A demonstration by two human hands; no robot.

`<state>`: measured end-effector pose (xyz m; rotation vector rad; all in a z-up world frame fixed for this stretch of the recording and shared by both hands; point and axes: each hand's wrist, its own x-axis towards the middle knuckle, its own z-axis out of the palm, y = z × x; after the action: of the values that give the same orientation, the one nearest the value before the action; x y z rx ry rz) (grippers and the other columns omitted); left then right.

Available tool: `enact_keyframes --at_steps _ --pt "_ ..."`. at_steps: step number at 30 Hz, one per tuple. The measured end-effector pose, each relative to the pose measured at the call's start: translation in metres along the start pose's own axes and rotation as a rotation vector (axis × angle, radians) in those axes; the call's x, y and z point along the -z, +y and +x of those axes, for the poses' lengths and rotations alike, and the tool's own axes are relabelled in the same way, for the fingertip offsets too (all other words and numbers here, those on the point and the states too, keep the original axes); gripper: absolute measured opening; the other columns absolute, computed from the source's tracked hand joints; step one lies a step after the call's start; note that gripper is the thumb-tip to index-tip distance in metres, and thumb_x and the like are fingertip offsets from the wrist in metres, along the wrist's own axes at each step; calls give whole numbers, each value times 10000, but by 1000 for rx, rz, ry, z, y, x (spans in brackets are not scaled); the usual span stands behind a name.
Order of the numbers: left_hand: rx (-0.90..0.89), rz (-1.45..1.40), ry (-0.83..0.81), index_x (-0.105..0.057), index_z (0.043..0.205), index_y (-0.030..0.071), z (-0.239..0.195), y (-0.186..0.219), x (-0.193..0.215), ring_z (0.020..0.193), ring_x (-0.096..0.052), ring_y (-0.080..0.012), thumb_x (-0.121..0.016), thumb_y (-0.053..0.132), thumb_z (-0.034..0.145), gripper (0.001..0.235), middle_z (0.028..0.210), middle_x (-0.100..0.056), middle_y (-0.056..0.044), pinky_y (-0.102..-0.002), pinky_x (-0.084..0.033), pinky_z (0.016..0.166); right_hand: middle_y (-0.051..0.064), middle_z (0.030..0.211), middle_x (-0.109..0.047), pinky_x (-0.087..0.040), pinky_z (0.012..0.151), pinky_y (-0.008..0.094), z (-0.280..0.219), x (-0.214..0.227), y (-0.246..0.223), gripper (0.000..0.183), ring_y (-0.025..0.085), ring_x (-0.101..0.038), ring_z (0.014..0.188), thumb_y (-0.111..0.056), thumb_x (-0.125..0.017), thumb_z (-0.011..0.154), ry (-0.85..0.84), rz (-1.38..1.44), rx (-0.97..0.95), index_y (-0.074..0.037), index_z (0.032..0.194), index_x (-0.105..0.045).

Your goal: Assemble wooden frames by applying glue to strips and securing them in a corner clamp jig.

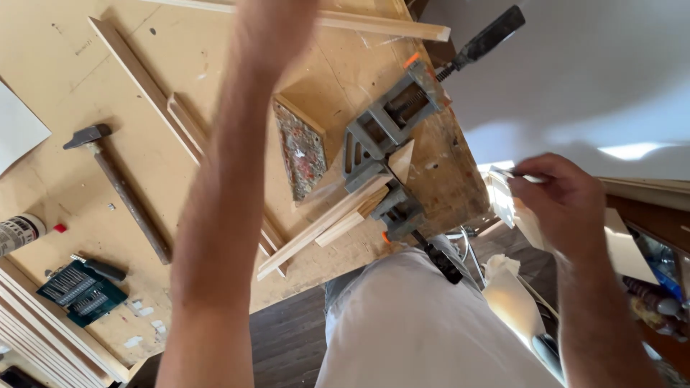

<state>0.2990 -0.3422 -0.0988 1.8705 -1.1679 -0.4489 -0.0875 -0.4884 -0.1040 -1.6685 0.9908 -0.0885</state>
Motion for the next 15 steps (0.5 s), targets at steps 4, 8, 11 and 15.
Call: enact_keyframes --at_steps 4,8,11,15 --pt "68 -256 -211 -672 1138 59 -103 98 -49 928 -755 -188 -765 204 949 255 1096 -747 -111 -296 -670 821 79 990 -685 -521 860 251 -2 -43 -47 156 149 -639 940 62 -688 943 -250 106 131 19 1092 -697" --pt "220 -448 6 -711 1047 49 -179 109 -61 673 -710 -240 -810 104 873 207 878 -709 -85 -350 -561 609 169 955 -690 -580 880 353 -28 -86 -51 175 197 -694 970 99 -751 836 -286 241 145 83 1006 -715" --pt "400 -560 107 -742 947 100 -219 116 -48 635 -653 -123 -784 72 893 74 779 -687 -18 -237 -492 560 145 950 -668 -576 816 298 -55 -117 -49 184 147 -655 937 75 -769 833 -307 354 97 88 1006 -706" --pt "373 -568 205 -745 905 128 -265 123 -36 599 -636 -77 -770 48 884 86 745 -671 24 -188 -472 503 136 853 -646 -557 708 237 -89 -153 -37 173 128 -642 815 64 -803 812 -291 488 39 95 946 -699"
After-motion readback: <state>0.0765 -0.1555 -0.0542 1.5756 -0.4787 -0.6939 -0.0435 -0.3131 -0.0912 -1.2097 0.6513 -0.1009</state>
